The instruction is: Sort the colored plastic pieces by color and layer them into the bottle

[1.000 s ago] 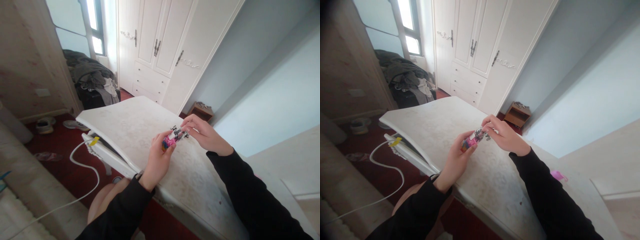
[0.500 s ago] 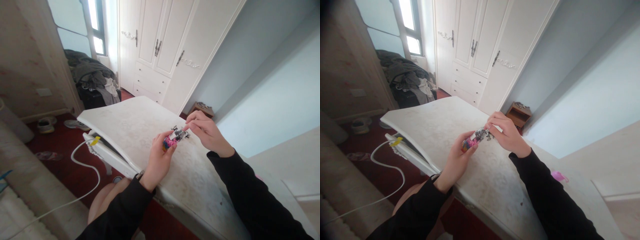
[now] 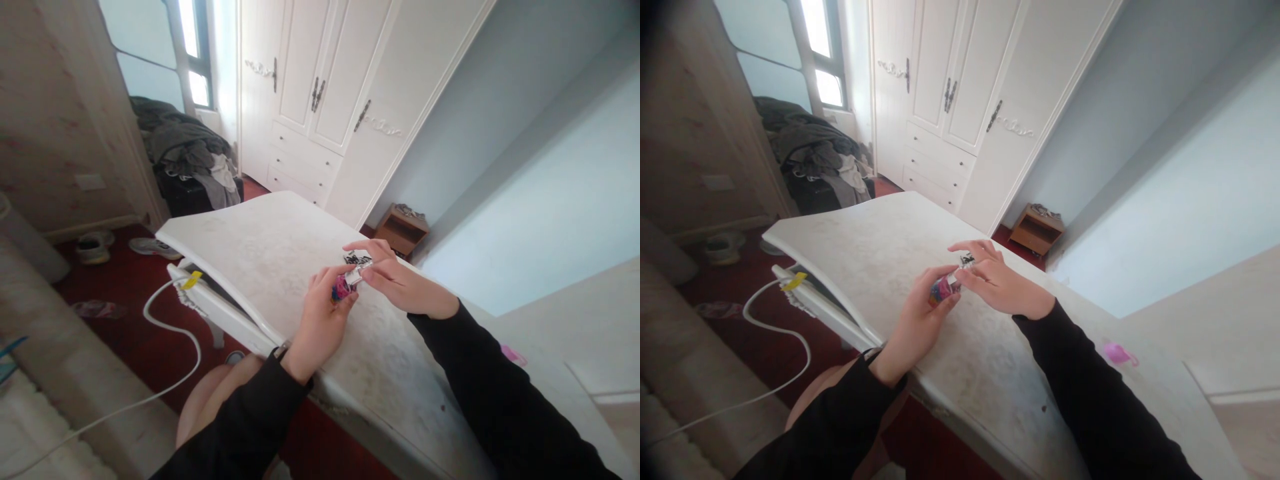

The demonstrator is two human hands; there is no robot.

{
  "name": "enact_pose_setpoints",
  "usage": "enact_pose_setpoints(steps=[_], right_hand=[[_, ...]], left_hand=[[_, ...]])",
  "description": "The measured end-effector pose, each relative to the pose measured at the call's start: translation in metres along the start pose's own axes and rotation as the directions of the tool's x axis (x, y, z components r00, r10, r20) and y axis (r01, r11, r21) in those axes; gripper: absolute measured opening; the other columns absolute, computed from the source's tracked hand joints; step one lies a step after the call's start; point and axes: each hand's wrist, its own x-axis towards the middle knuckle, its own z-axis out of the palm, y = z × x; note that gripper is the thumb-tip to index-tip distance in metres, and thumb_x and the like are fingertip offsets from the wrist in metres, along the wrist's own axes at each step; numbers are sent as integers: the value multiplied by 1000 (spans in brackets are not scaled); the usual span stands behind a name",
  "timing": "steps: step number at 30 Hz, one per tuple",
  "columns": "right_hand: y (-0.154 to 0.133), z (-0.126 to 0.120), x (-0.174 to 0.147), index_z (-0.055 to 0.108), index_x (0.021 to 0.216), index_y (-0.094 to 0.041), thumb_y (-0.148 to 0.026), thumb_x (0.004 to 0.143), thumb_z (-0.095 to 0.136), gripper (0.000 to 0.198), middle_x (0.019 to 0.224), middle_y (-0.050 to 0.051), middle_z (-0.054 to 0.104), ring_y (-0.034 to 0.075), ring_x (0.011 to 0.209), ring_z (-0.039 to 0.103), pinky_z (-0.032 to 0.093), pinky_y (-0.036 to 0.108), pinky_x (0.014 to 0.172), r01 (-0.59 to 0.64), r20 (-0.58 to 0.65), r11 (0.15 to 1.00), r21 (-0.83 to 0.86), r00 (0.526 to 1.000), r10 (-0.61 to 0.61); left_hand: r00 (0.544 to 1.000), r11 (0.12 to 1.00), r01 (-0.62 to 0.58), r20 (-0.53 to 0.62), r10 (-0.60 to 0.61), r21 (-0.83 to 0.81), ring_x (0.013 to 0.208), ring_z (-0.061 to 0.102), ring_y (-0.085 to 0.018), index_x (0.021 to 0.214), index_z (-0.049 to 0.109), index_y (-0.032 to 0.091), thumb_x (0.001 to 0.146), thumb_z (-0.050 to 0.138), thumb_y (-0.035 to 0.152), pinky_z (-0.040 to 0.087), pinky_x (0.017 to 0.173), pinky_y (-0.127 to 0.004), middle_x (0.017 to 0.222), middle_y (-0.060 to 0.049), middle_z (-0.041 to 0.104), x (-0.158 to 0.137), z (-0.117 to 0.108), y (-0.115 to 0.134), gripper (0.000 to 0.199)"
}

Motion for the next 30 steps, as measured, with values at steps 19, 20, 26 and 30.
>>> enact_pose_setpoints(steps=[19,20,26,30], right_hand=[[0,-7,2,80,86,-26,-51,109,36,55,131,5,67,27,123,50,35,51,115,42,-247,999,23,968,-35],[-1,-5,2,80,86,-26,-51,109,36,55,135,5,65,27,126,48,33,52,116,46,-204,999,-3,978,-46],[-2,-2,2,77,86,-24,-50,109,35,54,143,6,60,28,133,44,32,54,118,35,-56,999,15,998,-34],[-5,-5,2,80,89,-26,-47,110,35,54,132,6,66,26,126,48,36,51,115,72,-175,997,17,982,-68]], left_hand=[[997,977,79,24,-76,-197,117,61,-24,125,59,21,94,62,20,46,103,-38,124,-9,67,1,2,-4,31],[997,976,74,27,-70,-204,118,61,-24,126,58,21,94,62,20,45,104,-38,125,-9,67,1,2,-4,32],[998,979,55,30,-50,-196,123,59,-26,127,59,22,94,62,17,42,108,-41,129,-10,65,0,2,-6,34],[998,978,63,29,-58,-200,121,60,-25,126,59,22,94,62,16,44,107,-41,127,-9,66,1,2,-5,34]])
